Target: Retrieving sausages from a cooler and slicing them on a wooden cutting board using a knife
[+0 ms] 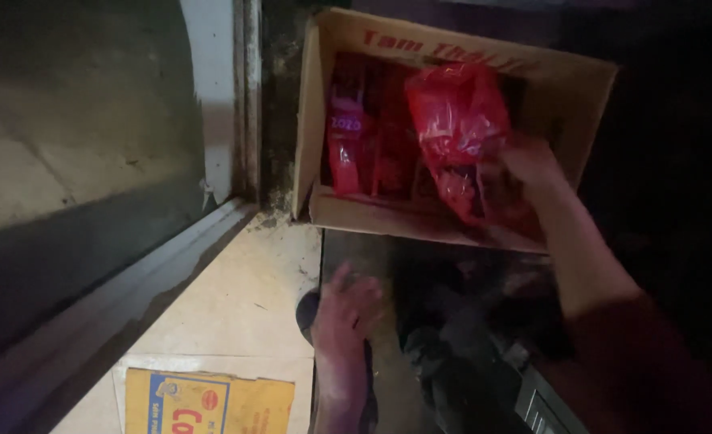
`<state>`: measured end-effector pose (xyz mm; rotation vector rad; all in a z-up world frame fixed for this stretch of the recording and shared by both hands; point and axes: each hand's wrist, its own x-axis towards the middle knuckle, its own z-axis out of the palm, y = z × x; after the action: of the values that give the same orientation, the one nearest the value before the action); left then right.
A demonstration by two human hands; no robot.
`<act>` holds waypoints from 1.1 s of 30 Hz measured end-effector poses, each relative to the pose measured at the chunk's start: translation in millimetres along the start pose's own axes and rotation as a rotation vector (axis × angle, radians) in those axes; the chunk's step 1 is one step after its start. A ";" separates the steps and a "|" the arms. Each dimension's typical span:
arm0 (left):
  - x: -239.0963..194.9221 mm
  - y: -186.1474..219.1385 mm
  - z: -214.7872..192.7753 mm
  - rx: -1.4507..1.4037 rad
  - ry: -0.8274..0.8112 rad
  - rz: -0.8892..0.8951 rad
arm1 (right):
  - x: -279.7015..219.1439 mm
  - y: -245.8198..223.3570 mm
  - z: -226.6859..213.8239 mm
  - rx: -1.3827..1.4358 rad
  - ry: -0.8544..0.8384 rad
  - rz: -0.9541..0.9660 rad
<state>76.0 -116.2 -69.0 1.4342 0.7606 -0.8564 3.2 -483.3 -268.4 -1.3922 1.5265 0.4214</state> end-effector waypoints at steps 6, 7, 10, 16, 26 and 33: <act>-2.6 6.6 7.2 -0.082 -0.107 -0.067 | -9.6 -2.3 84.4 -0.351 0.581 -0.562; -1.0 12.0 9.8 -0.077 -0.074 -0.086 | -20.9 -9.6 97.7 -0.493 0.518 -0.798; -7.9 9.4 8.4 -0.055 -0.036 -0.141 | -63.2 -33.6 100.8 -0.682 0.263 -0.767; -4.8 12.7 10.1 -0.001 -0.041 -0.145 | 78.3 31.2 92.0 -0.564 0.059 -0.299; 4.3 2.2 14.9 0.140 -0.116 -0.102 | 38.8 -5.3 132.3 -0.876 0.299 -0.707; 1.4 3.1 22.5 0.129 -0.141 -0.177 | -2.9 -51.3 201.4 -1.105 -0.648 -0.605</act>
<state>78.0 -138.9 -68.3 1.4171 0.7429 -1.1485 133.7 -337.8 -339.2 -2.1297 0.2193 1.2750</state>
